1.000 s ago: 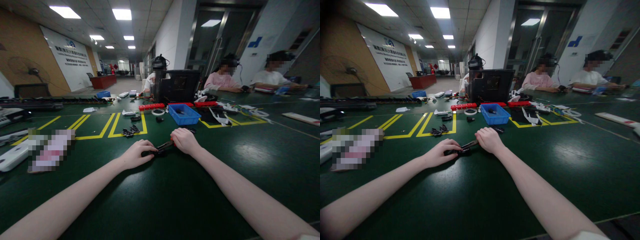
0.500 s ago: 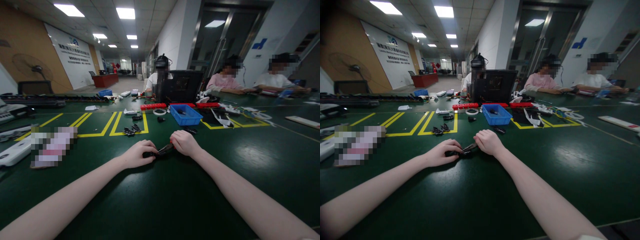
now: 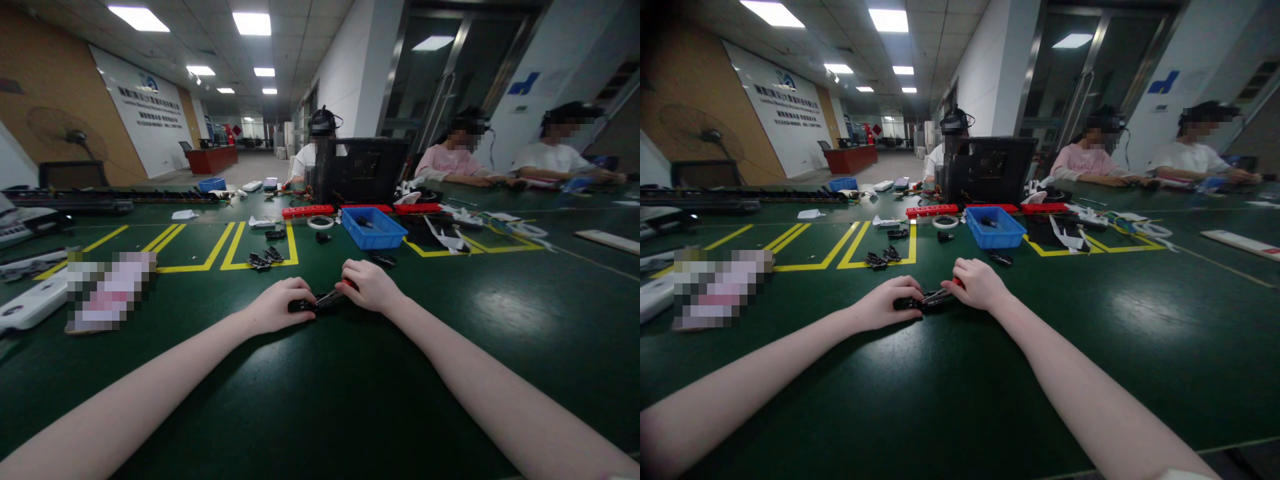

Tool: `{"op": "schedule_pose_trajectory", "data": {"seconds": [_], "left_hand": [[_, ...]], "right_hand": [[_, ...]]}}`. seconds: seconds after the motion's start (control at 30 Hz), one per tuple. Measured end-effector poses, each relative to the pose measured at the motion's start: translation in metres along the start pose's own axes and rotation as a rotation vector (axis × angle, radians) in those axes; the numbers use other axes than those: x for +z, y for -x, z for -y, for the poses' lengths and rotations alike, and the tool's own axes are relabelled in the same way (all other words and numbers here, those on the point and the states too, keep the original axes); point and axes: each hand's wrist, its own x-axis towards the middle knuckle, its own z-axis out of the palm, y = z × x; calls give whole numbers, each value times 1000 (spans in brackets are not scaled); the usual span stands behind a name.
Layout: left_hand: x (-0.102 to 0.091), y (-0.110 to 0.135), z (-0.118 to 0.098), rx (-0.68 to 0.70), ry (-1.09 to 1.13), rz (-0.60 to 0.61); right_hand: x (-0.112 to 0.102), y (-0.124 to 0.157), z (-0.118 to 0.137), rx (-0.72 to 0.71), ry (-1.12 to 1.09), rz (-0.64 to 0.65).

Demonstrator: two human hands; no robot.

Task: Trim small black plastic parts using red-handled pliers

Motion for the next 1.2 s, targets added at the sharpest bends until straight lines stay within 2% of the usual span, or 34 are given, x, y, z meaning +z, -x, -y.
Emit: {"op": "schedule_pose_trajectory", "data": {"seconds": [0.4, 0.63, 0.8, 1.2], "left_hand": [[1, -1, -2, -42, -50, -5], [0, -1, -3, -39, -72, 8], [1, -1, -2, -48, -85, 0], [0, -1, -2, -63, -95, -6]], "right_hand": [[0, -3, 1, 45, 37, 10], [-1, -3, -2, -20, -3, 117], [0, -5, -3, -15, -1, 146], [-2, -7, 5, 19, 69, 109]]}}
